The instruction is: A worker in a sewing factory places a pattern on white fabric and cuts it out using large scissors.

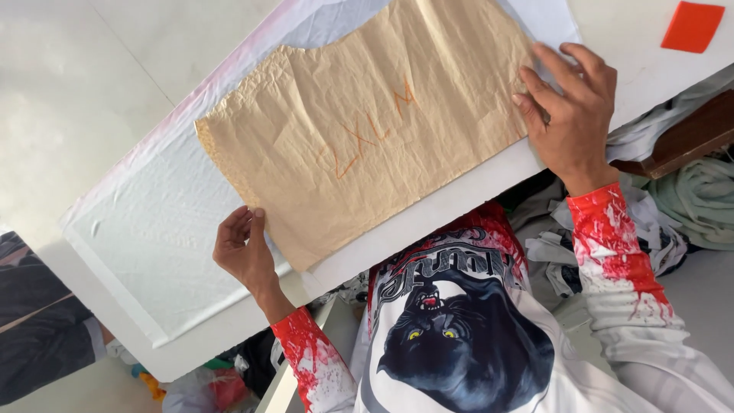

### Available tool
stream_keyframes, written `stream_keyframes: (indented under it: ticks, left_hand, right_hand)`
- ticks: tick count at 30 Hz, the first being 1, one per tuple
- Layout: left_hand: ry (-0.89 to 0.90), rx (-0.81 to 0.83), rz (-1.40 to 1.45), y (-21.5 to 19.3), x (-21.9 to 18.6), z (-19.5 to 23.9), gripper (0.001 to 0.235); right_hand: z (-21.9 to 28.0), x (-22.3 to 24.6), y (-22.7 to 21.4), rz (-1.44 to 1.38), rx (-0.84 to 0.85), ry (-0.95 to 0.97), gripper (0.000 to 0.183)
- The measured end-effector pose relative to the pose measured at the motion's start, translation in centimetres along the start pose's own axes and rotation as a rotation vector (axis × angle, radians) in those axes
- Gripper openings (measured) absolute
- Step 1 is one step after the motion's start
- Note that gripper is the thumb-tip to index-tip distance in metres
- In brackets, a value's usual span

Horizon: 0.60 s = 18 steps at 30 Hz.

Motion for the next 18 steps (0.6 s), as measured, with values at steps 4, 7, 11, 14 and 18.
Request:
stream_keyframes:
  ticks: [4, 7, 11, 14, 18]
  left_hand:
    - [-0.005, 0.007, 0.009, -0.1, 0.2, 0.2, 0.018]
    - [-0.013, 0.015, 0.016, 0.1, 0.6, 0.2, 0.018]
    - [0.023, 0.010, 0.007, 0.1, 1.1, 0.0, 0.019]
    - [0.053, 0.014, -0.001, 0.2, 1.0, -0.1, 0.019]
    - [0.144, 0.019, -0.033, 0.0, 2.1, -0.5, 0.019]
  right_hand:
    - [0.4, 0.2, 0.2, -0.039, -0.012, -0.006, 0.006]
    - [0.6, -0.1, 0.4, -0.092, 0.005, 0.004, 0.011]
    - [0.8, -0.3, 0.4, -0.112, 0.022, -0.004, 0.022]
    - [1.6, -1.4, 1.5, -0.104, 0.061, 0.012, 0.025]
    - [2.1, -2.7, 2.3, -0.079, 0.098, -0.013, 0.032]
Point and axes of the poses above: each hand's wrist, its own z-axis away from the middle knuckle, its own y-axis out of the palm, x = y × z, the point moved 4 cm from there along -z, towards the middle knuckle, and after that the axes turned 12 degrees about y, right-handed, at the moved point
